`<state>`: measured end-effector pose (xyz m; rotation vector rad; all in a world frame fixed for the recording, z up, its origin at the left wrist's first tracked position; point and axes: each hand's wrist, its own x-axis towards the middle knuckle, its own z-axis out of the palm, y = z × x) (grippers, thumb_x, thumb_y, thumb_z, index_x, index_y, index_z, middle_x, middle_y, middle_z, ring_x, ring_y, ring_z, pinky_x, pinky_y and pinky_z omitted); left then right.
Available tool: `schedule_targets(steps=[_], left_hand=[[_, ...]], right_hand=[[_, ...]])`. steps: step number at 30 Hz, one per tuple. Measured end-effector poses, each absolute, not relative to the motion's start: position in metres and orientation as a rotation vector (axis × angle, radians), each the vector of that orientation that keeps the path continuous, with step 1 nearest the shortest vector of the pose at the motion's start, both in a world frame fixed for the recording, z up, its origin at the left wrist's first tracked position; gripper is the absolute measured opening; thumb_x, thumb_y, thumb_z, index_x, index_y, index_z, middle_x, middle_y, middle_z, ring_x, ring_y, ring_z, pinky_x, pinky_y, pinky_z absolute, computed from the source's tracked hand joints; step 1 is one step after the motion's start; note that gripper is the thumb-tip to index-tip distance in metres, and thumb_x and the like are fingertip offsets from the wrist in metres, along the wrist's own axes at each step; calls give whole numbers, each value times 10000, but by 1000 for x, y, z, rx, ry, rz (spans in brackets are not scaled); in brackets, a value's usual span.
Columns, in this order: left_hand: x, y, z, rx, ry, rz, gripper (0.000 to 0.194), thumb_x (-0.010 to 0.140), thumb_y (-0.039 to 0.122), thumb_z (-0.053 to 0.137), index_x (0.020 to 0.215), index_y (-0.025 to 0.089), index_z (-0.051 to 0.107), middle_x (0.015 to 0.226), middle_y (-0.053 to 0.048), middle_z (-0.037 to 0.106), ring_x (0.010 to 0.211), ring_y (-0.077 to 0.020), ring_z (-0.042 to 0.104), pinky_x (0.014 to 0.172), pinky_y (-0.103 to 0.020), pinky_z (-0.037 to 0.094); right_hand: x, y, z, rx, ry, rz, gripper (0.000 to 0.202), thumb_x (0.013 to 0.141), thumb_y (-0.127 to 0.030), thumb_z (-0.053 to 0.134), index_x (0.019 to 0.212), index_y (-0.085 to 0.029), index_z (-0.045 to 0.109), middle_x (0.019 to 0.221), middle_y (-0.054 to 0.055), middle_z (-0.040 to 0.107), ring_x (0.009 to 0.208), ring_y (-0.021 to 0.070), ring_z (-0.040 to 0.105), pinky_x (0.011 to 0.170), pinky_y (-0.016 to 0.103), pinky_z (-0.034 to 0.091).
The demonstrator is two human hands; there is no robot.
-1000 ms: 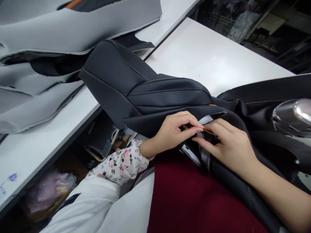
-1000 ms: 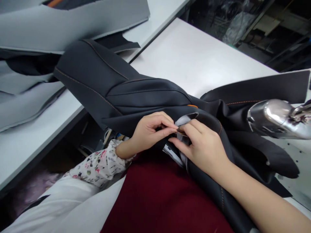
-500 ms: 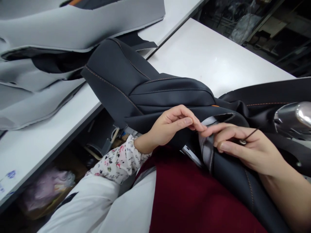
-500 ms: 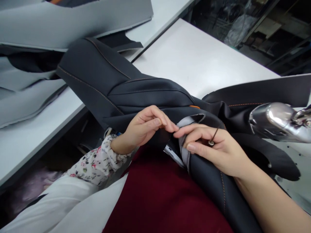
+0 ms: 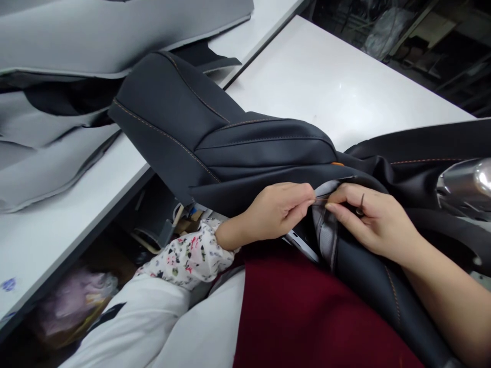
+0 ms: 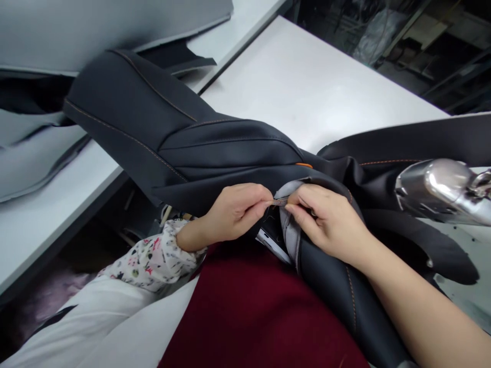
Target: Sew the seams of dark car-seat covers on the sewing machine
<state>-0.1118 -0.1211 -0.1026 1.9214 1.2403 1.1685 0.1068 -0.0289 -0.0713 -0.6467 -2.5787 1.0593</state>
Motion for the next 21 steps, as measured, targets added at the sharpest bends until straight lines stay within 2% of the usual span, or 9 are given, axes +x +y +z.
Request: schedule_targets(steps=[7, 10, 15, 17, 19, 21], left_hand=[[-110, -120, -125, 2028, 1340, 1028, 188, 1000, 149, 458, 846, 199, 555, 775, -6, 627, 718, -157, 581, 699, -268, 448], [-111, -119, -135, 2058, 1401, 952, 211, 1016, 198, 462, 837, 205, 574, 773, -12, 629, 726, -168, 593, 710, -278, 447], [-109, -116, -135, 2168, 1383, 960, 218, 1050, 240, 458, 1068, 205, 673, 932, -42, 732, 859, -188, 671, 802, -285, 493], [-105, -114, -129, 2248, 1330, 976, 212, 1037, 244, 492, 1043, 203, 700, 873, -40, 732, 804, -188, 665, 751, -280, 485], [-103, -112, -123, 2311, 1260, 1008, 227, 1030, 229, 509, 940, 192, 714, 781, -36, 707, 719, -179, 643, 681, -271, 468], [-104, -110, -120, 2298, 1237, 1051, 226, 1022, 199, 519, 922, 183, 721, 777, -34, 705, 698, -166, 650, 664, -256, 477]], right_hand=[[102, -24, -82, -645, -2633, 1049, 151, 1013, -210, 561, 863, -213, 567, 764, -14, 625, 681, 124, 575, 646, 244, 446], [99, -22, -87, -690, -2618, 1097, 170, 1000, -225, 565, 831, -209, 563, 746, -15, 630, 666, 125, 571, 637, 244, 443], [95, -32, -72, -843, -2471, 1358, 180, 1008, -316, 608, 882, -192, 647, 803, -1, 673, 725, 134, 600, 695, 254, 479], [102, -40, -48, -708, -2442, 1476, 124, 999, -263, 624, 916, -189, 679, 881, 11, 701, 810, 137, 636, 781, 257, 511], [121, -50, -18, -551, -2472, 1558, 94, 989, -205, 624, 1037, -185, 702, 1085, 47, 710, 898, 132, 648, 850, 254, 529], [157, -63, 5, -558, -2484, 1591, 253, 1000, -183, 580, 1235, -194, 675, 1348, 93, 634, 967, 128, 643, 887, 262, 541]])
